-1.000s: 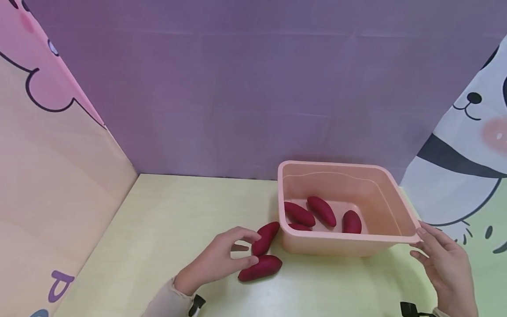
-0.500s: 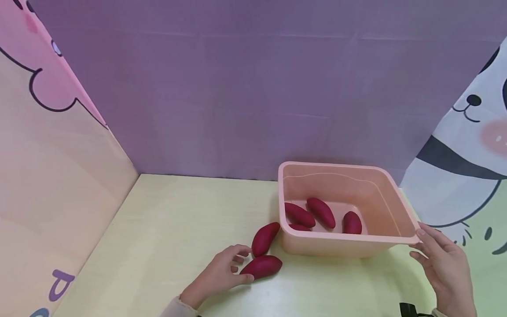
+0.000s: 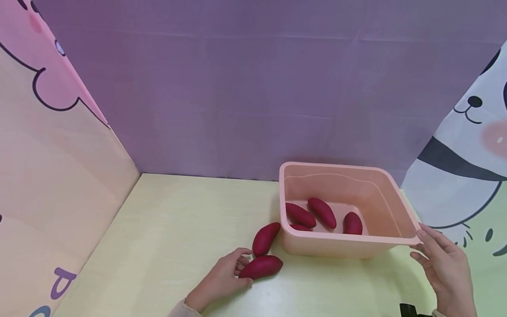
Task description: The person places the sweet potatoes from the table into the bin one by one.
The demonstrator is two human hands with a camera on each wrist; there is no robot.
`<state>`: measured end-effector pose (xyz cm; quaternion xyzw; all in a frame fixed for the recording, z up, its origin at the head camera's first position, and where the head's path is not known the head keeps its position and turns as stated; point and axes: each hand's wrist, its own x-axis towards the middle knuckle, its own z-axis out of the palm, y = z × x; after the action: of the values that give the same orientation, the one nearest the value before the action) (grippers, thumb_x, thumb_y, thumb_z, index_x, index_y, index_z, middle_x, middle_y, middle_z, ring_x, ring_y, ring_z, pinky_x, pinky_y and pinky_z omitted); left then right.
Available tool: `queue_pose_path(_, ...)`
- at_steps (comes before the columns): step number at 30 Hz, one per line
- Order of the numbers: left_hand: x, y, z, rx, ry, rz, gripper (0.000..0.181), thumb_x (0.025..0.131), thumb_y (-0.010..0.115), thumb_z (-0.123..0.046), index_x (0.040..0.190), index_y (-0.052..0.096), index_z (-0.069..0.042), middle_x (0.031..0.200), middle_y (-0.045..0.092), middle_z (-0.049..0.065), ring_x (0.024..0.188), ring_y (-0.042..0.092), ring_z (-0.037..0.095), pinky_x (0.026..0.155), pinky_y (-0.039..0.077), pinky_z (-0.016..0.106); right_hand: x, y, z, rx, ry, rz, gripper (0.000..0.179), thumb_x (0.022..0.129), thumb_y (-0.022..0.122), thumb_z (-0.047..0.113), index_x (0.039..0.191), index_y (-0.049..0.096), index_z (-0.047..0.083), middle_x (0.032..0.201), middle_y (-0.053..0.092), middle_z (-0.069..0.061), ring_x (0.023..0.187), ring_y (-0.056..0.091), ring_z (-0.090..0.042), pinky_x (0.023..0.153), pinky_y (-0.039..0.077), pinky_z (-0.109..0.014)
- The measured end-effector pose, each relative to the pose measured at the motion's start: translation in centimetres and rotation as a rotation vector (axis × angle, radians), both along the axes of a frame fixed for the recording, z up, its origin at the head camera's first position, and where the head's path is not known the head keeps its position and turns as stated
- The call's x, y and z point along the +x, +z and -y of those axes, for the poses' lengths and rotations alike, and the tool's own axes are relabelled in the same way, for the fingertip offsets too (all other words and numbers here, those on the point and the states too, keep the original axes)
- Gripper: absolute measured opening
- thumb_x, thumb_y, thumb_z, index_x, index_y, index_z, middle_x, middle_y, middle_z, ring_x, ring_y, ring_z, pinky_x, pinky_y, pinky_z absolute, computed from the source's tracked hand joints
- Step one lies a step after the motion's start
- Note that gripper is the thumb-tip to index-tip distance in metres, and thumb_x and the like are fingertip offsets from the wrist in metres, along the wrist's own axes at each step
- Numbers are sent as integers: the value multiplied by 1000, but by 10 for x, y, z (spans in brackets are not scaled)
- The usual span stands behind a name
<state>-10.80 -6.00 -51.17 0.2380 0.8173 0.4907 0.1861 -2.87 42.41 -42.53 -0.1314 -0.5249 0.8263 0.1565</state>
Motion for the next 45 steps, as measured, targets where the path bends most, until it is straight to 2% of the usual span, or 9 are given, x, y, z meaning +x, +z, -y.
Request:
queue_pose_path(7, 3, 2, 0, 16, 35, 42, 56, 84, 80, -12, 132, 54, -5, 105, 66, 1, 93, 66, 16, 82, 55, 27, 1, 0, 1, 6, -2, 18, 26, 98, 59, -3, 111, 77, 10, 101, 73, 0, 77, 71, -16, 62, 58, -28)
queue_pose_path(13, 3, 2, 1, 59, 41, 65, 51, 84, 81, -13, 128, 57, -4, 103, 67, 2, 91, 68, 18, 81, 55, 26, 1, 1, 1, 4, -2, 20, 26, 99, 58, -2, 112, 77, 10, 103, 72, 0, 77, 70, -16, 62, 58, -29)
queue_pose_path(18, 1, 0, 5, 106, 34, 86, 40, 85, 81, -17, 121, 63, -11, 103, 67, 2, 92, 69, 19, 79, 55, 25, 1, 1, 0, 7, -6, 37, 26, 99, 59, -2, 111, 77, 12, 102, 72, 1, 78, 71, -16, 62, 58, -28)
queue_pose_path(22, 1, 2, 6, 134, 39, 124, 35, 85, 81, -18, 117, 65, -15, 103, 67, 4, 91, 69, 21, 77, 55, 27, 1, 1, 0, 5, -7, 38, 26, 98, 59, -2, 110, 78, 12, 102, 72, 1, 78, 71, -15, 62, 58, -28)
queue_pose_path(30, 3, 4, 6, 185, 53, 184, 33, 85, 81, -18, 114, 68, -14, 106, 67, 7, 92, 68, 22, 78, 55, 28, 0, 1, 0, 12, -9, 47, 25, 99, 59, -2, 110, 78, 12, 101, 73, 1, 77, 71, -15, 62, 58, -28)
queue_pose_path(35, 4, 6, 7, 253, 67, 260, 32, 85, 80, -17, 114, 68, -13, 107, 67, 11, 92, 70, 25, 77, 57, 31, 0, 0, -1, 5, -6, 42, 26, 99, 59, -2, 109, 78, 11, 101, 73, 0, 77, 71, -16, 61, 58, -29)
queue_pose_path(40, 1, 14, 14, 324, 78, 326, 34, 86, 79, -13, 117, 66, -7, 108, 67, 16, 92, 71, 27, 78, 58, 35, 0, -1, 0, 9, -16, 50, 25, 98, 60, -1, 109, 78, 12, 100, 73, 1, 77, 71, -15, 61, 58, -29)
queue_pose_path(45, -9, 29, 26, 336, 120, 324, 38, 87, 79, -14, 121, 64, -6, 112, 65, 16, 94, 70, 31, 81, 57, 39, 0, -1, 0, 5, -15, 34, 25, 98, 59, -2, 109, 78, 11, 100, 73, 0, 76, 71, -16, 60, 58, -29)
